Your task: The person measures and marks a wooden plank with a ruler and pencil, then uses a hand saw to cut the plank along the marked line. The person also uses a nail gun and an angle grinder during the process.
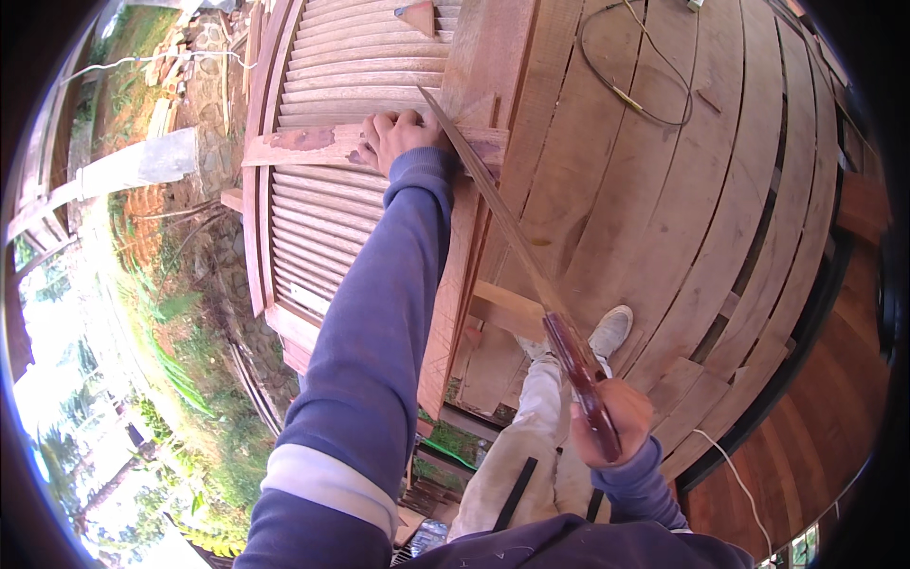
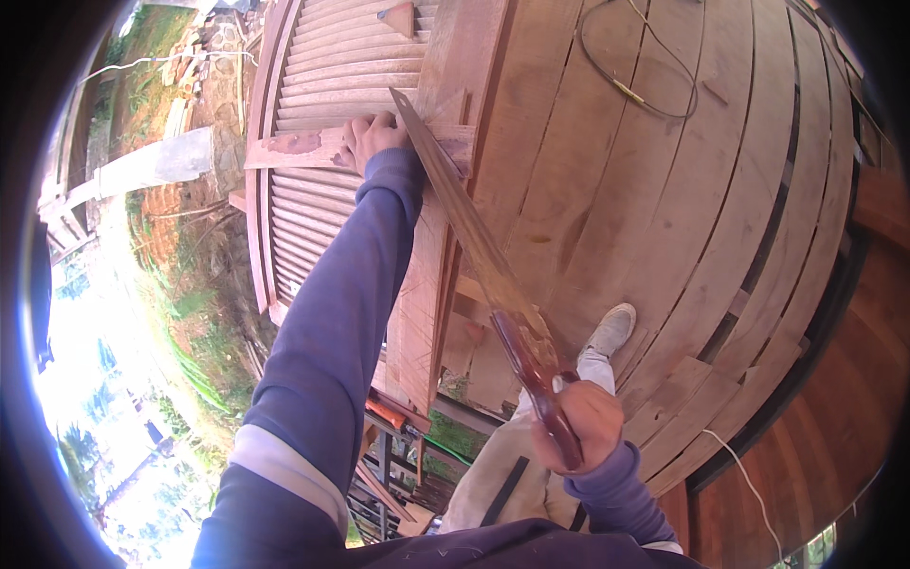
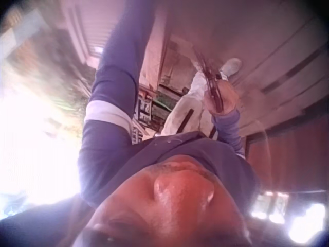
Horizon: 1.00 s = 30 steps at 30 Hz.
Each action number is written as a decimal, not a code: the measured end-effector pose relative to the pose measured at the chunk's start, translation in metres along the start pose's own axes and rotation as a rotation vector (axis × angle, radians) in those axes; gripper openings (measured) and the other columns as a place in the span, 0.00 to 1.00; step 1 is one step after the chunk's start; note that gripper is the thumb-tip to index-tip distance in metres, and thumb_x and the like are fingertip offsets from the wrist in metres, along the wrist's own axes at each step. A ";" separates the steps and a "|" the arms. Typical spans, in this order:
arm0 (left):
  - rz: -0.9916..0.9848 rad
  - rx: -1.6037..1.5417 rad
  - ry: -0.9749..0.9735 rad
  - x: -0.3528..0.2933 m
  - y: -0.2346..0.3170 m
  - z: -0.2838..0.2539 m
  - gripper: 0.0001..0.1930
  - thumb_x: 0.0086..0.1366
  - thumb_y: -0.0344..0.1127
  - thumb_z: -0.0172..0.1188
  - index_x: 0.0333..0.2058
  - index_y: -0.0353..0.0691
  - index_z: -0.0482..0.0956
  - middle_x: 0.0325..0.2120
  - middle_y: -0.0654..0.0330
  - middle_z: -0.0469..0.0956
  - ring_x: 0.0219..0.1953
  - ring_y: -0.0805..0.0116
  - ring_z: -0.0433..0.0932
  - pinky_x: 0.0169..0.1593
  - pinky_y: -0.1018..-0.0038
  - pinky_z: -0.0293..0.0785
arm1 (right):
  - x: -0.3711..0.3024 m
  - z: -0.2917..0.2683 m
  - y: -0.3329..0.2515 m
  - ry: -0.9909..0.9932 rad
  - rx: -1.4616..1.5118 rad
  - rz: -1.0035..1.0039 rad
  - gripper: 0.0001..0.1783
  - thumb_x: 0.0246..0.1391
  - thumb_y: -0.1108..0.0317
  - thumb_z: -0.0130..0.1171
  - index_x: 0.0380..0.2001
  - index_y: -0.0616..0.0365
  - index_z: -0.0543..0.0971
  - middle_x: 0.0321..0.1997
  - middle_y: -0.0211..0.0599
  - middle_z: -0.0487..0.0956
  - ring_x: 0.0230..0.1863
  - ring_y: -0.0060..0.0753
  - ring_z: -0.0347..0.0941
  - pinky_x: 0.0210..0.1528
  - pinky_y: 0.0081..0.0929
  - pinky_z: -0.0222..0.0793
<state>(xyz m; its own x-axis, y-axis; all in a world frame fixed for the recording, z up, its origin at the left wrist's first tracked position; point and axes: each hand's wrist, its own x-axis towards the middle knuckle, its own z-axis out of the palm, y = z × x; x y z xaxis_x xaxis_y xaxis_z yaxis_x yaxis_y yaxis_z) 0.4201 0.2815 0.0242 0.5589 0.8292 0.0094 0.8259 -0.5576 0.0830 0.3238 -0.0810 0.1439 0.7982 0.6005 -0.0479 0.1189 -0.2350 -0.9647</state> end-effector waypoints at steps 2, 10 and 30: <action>0.018 0.007 0.018 0.001 -0.001 0.002 0.19 0.61 0.54 0.52 0.40 0.50 0.85 0.50 0.60 0.72 0.62 0.61 0.57 0.66 0.52 0.42 | 0.011 -0.001 -0.004 0.013 -0.025 -0.041 0.08 0.34 0.77 0.64 0.21 0.61 0.75 0.17 0.40 0.68 0.18 0.48 0.68 0.21 0.37 0.62; 0.035 -0.020 0.017 0.005 -0.004 0.013 0.21 0.64 0.55 0.47 0.39 0.53 0.86 0.48 0.61 0.74 0.62 0.61 0.58 0.66 0.51 0.41 | 0.056 0.028 0.015 0.035 0.075 -0.009 0.07 0.36 0.79 0.62 0.22 0.61 0.75 0.17 0.41 0.69 0.18 0.49 0.68 0.21 0.38 0.62; 0.085 0.033 -0.025 0.001 -0.006 0.003 0.21 0.66 0.52 0.44 0.41 0.50 0.84 0.50 0.64 0.76 0.61 0.61 0.60 0.64 0.48 0.43 | -0.025 -0.016 0.015 0.021 0.058 -0.046 0.12 0.31 0.79 0.63 0.25 0.60 0.76 0.21 0.40 0.72 0.21 0.45 0.71 0.22 0.36 0.64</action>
<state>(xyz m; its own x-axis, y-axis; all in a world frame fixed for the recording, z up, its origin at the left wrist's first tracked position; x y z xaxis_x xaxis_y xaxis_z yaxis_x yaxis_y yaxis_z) 0.4159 0.2852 0.0203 0.6285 0.7778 -0.0104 0.7772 -0.6273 0.0496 0.3146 -0.1118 0.1343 0.8049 0.5934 0.0018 0.1221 -0.1626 -0.9791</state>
